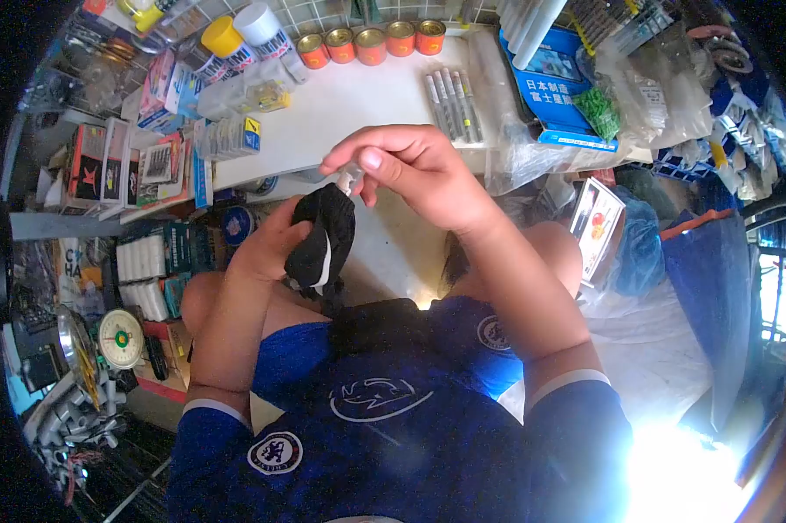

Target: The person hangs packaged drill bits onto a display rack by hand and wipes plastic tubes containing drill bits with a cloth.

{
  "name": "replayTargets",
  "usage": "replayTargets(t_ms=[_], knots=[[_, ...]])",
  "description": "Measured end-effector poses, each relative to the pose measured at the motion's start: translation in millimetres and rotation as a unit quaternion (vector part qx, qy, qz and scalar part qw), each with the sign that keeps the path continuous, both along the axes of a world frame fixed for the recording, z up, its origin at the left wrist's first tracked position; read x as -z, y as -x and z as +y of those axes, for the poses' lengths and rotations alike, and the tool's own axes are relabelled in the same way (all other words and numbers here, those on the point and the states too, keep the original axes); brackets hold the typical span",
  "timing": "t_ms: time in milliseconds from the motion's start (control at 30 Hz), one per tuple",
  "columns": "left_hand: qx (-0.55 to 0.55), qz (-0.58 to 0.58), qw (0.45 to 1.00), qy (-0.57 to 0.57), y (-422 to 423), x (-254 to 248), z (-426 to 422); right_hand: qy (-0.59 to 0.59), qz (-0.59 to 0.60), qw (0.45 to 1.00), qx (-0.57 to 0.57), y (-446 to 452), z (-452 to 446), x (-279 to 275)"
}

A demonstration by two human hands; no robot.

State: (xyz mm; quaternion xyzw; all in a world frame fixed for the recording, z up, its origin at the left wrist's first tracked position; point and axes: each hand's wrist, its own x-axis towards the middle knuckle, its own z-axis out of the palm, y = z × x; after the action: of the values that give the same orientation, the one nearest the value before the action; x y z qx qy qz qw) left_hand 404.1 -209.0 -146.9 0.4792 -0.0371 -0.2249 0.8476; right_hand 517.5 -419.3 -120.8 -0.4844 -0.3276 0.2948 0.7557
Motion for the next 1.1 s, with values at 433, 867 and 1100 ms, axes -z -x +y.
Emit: replayTargets(t_ms=[433,867,1100], knots=[[-0.370,0.039,0.917,-0.144,-17.4,-1.0,6.7,0.162,-0.048,0.974,0.149,14.9,15.6,21.4],[-0.552,-0.012,0.832,0.050,-31.3,-4.5,-11.6,0.167,-0.125,0.959,0.192,49.8,47.4,47.4],[-0.527,-0.032,0.848,0.053,-28.7,-5.4,-7.3,0.021,0.245,0.969,-0.027,44.5,48.5,54.7]])
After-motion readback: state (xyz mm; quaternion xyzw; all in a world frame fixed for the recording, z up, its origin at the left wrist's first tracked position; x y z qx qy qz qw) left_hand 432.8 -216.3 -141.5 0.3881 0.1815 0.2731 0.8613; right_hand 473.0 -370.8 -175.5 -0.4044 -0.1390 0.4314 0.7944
